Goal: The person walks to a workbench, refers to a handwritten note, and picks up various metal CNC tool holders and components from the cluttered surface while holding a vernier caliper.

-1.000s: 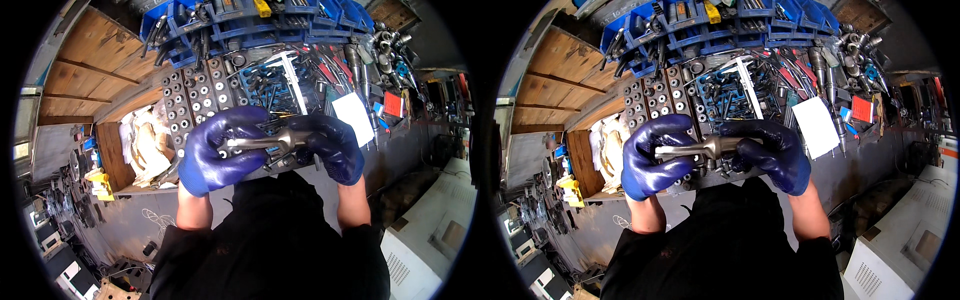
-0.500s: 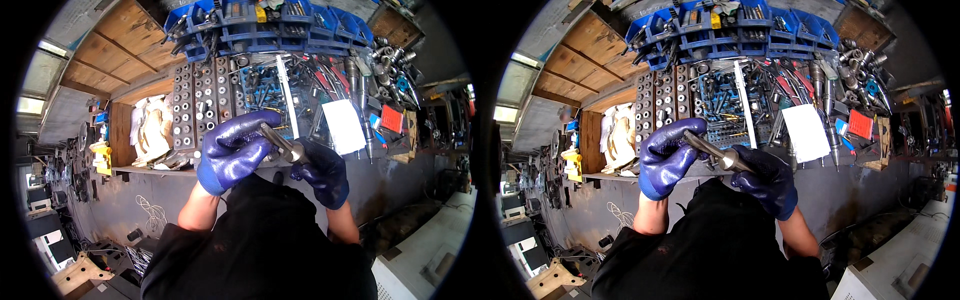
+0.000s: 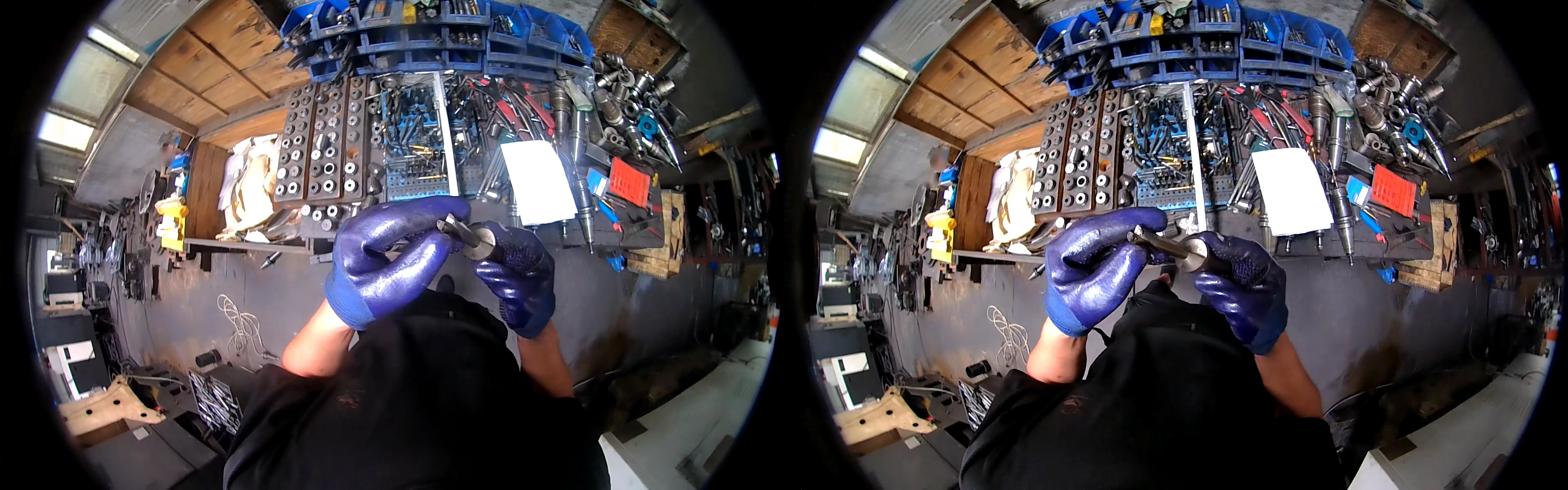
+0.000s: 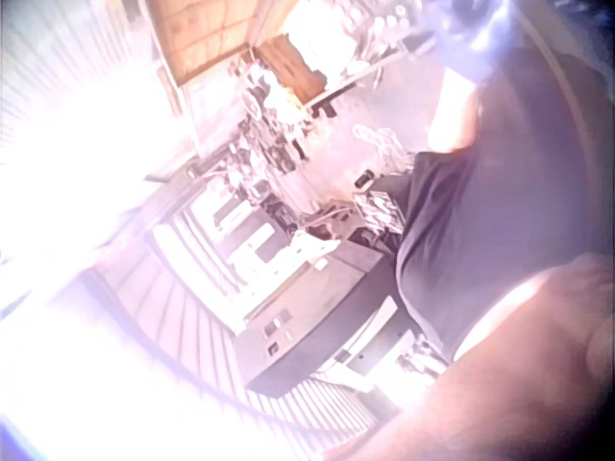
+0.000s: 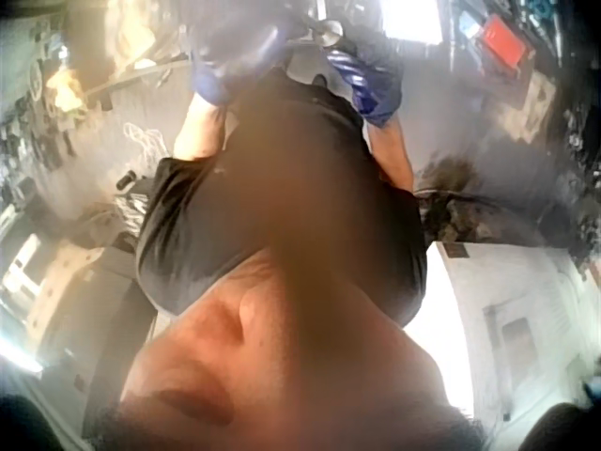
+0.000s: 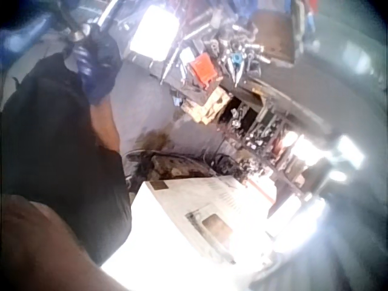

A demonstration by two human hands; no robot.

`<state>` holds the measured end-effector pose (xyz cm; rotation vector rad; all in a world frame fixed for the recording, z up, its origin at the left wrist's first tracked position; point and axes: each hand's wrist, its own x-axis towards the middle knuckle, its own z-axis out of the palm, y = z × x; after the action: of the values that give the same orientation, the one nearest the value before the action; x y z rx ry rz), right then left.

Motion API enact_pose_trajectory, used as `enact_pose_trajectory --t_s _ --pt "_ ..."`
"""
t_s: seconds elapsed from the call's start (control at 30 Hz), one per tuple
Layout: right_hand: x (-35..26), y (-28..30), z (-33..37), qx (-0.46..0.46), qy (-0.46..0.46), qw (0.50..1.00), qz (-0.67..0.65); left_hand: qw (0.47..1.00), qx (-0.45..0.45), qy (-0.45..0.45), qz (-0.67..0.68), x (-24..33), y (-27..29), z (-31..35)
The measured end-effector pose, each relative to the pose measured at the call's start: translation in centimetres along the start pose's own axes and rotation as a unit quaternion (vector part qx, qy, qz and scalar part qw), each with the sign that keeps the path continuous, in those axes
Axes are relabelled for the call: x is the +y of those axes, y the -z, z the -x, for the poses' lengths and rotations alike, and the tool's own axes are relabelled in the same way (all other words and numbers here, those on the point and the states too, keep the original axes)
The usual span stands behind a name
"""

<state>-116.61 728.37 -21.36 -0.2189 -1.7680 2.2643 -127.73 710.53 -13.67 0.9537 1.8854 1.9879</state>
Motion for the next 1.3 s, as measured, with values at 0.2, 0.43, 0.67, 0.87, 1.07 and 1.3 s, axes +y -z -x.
enact_pose_trajectory --t_s 0.2,0.43,0.67,0.87,1.07,1.3 --pt "-0.5 -0.8 0.3 -0.040 0.048 0.997 0.053 0.998 0.053 0.019 0.032 0.5 -0.3 1.9" --pt "-1.8 -4.2 0.8 -0.172 -0.122 0.959 -0.188 0.995 0.087 0.010 0.050 -1.0 3.4 3.4" --pt "-1.1 -10.1 -1.9 -0.309 -0.219 0.920 -0.101 0.954 0.059 0.121 0.269 -1.9 8.8 4.9" --pt "0.9 -15.9 -4.9 -0.363 -0.120 0.924 -0.001 0.919 0.077 0.111 0.370 -3.5 15.5 5.0" --pt "1.3 -21.3 -8.2 -0.354 -0.069 0.911 0.197 0.919 0.086 0.118 0.367 -4.9 21.5 3.9" --pt "3.4 -24.7 -9.8 -0.296 -0.003 0.948 0.119 0.902 0.084 0.148 0.397 -6.8 25.8 2.8"
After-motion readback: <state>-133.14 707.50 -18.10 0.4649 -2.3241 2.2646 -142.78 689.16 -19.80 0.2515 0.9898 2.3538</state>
